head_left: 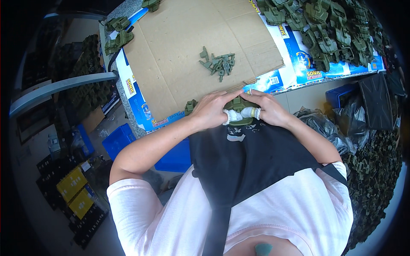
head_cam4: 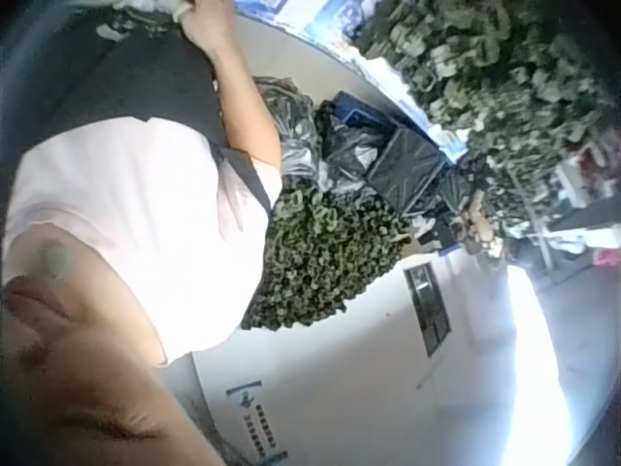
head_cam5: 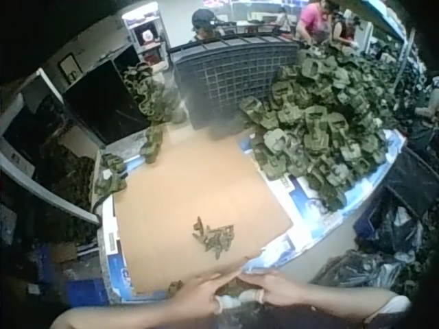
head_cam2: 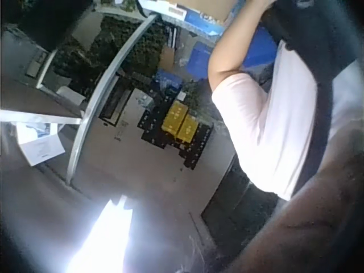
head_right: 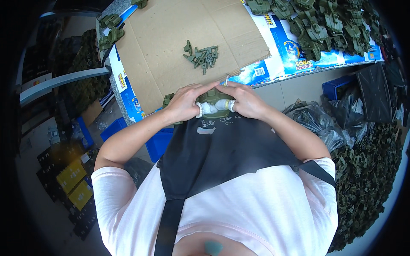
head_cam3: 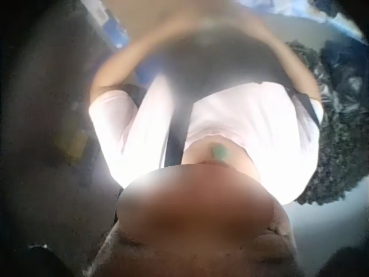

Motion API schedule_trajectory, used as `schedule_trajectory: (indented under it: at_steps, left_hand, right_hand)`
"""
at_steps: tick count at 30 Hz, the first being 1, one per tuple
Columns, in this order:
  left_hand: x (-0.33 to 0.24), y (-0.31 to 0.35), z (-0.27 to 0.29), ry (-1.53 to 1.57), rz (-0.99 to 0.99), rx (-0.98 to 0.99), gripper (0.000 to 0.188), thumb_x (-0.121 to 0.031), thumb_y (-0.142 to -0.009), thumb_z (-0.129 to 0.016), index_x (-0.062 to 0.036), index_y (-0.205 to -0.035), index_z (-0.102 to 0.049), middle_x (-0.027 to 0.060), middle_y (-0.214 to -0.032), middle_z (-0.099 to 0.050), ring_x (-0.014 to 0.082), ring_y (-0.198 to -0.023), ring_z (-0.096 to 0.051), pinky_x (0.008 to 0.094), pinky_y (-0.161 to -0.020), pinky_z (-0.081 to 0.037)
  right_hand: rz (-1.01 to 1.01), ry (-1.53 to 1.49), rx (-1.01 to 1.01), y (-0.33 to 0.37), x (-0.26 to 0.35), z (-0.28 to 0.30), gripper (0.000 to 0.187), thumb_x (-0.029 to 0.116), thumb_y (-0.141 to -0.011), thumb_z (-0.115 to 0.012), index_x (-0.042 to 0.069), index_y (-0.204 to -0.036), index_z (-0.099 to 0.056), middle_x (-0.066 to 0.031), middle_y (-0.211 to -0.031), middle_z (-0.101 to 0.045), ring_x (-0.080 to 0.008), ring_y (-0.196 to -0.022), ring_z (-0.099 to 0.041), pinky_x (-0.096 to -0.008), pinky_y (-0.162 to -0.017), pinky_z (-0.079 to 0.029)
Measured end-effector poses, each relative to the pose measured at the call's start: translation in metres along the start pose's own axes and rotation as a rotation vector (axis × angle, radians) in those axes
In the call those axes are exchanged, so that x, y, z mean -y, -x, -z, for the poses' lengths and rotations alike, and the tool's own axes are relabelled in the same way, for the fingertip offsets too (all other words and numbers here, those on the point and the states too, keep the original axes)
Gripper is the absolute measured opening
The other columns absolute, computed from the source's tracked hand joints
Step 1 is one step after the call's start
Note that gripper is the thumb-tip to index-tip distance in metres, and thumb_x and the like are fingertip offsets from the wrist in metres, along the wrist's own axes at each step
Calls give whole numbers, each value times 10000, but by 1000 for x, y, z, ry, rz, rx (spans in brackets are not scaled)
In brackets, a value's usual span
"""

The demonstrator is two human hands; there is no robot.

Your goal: The person assembles green tactical pouches by hand, inserting small plastic clips into the pouches and placing the finished units into a blue bin. The person works at a table covered with cardboard and piles of gear components.

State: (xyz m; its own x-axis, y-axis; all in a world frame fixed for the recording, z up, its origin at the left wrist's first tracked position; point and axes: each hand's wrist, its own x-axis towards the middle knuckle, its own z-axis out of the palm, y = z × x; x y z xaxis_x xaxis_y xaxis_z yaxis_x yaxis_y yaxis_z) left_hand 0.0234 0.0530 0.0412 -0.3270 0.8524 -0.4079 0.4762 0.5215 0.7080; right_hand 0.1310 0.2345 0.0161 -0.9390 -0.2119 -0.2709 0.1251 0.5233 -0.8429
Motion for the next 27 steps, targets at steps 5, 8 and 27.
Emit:
schedule_trajectory:
  at_steps: [5,8,27]
  left_hand:
    - [-4,-14,15,24,187,228,698,-52,-691,-629,-186,-1330,-381,124,-1163,-561,298,-1023,-563,359,-861,-447]
    - [27,-7,2,187,14,49,681,-104,-739,-645,-208,-1346,-353,120,-1183,-556,273,-1060,-553,349,-873,-441]
    - [12,-18,9,102,42,204,789,-30,-669,-501,-134,-1398,-217,240,-1113,-536,353,-1108,-478,387,-919,-383]
  right_hand:
    - [85,2,0,-4,-14,6,508,154,-758,-605,47,-1232,-458,-216,-1091,-535,-366,-1002,-532,-407,-854,-433]
    - [226,66,-177,2,-7,18,382,158,-779,-591,39,-1137,-527,-166,-1027,-579,-323,-974,-559,-381,-825,-462]
    - [-144,-140,20,-2,-14,2,535,153,-801,-529,59,-1307,-380,-240,-1221,-478,-368,-1198,-397,-400,-995,-326]
